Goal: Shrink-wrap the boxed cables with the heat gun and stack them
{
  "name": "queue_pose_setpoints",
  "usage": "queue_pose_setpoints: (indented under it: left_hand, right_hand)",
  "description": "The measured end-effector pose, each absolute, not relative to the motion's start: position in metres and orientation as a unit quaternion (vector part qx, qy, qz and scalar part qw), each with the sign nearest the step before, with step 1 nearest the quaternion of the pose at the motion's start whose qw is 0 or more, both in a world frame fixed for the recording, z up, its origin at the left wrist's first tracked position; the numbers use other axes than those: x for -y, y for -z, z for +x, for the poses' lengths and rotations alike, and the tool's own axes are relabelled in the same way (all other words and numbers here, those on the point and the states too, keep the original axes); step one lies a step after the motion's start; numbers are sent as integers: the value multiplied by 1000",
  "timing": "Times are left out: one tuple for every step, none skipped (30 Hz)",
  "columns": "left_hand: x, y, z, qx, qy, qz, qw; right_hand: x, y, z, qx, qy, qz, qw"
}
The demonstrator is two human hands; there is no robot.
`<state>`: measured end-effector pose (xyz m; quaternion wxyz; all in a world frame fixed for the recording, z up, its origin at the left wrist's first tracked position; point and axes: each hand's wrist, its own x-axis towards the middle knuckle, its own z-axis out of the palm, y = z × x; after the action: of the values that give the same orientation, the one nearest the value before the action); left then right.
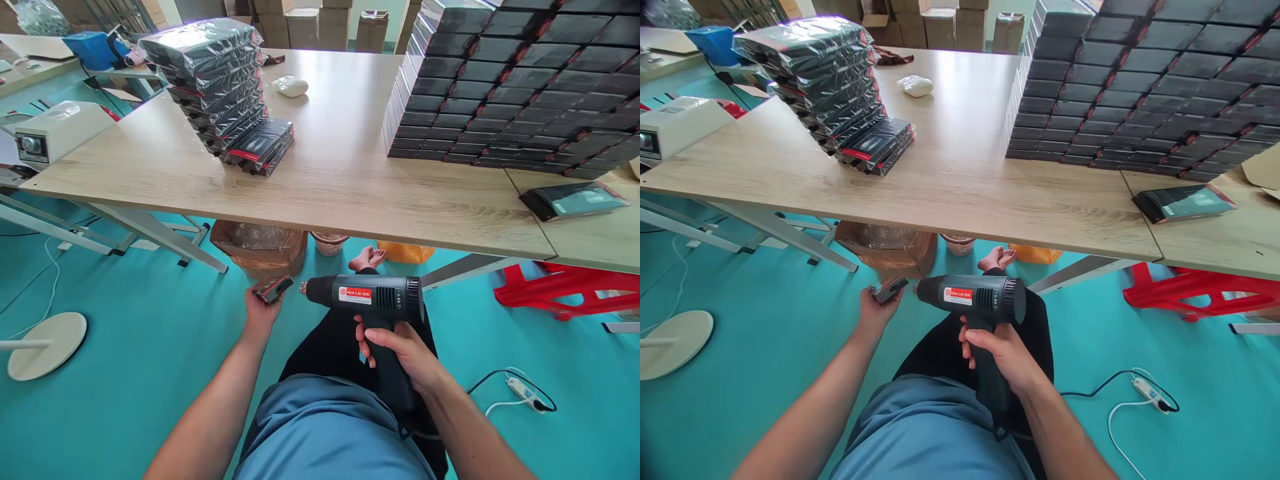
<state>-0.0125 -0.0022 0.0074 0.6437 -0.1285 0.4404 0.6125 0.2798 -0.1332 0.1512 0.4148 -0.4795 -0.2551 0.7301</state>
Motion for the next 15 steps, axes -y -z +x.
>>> queue_pose_setpoints:
  left_hand:
    - [2, -9, -11, -447, -613, -131, 638]
    - [2, -10, -8, -456, -611, -131, 633]
    - [1, -11, -5, -464, -608, -130, 630]
    - [1, -12, -2, -469, -605, -128, 631]
    - [2, -14, 0, -471, -603, -126, 632]
    - [2, -15, 2, -469, -604, -125, 633]
    - [3, -17, 4, -463, -609, -124, 633]
    - [4, -18, 4, -456, -613, -125, 633]
    - [5, -20, 4, -450, -616, -126, 634]
    - [5, -21, 3, -446, -615, -124, 638]
    - [6, -22, 2, -446, -609, -121, 644]
    - [7, -24, 0, -449, -600, -117, 652]
    - [7, -25, -2, -452, -589, -113, 660]
    - [7, -26, -3, -454, -582, -110, 666]
    - [7, -27, -5, -452, -580, -107, 669]
  right_hand:
    - [136, -153, 280, 257, -744, -468, 402]
    - [138, -154, 279, 261, -756, -457, 389]
    - [140, -155, 276, 270, -765, -447, 376]
    - [141, -155, 272, 283, -769, -440, 367]
    - [141, -154, 267, 299, -765, -439, 364]
    - [140, -152, 264, 315, -753, -444, 370]
    - [139, -150, 261, 326, -733, -457, 384]
    - [137, -149, 260, 330, -711, -472, 402]
    - [135, -148, 260, 325, -694, -486, 420]
    - [133, -147, 263, 314, -686, -494, 432]
    - [132, -147, 267, 301, -686, -496, 439]
    - [132, -148, 272, 288, -694, -492, 440]
    - [133, -148, 278, 277, -704, -488, 436]
    - [134, -149, 284, 268, -712, -485, 431]
    - [137, -150, 290, 259, -717, -486, 427]
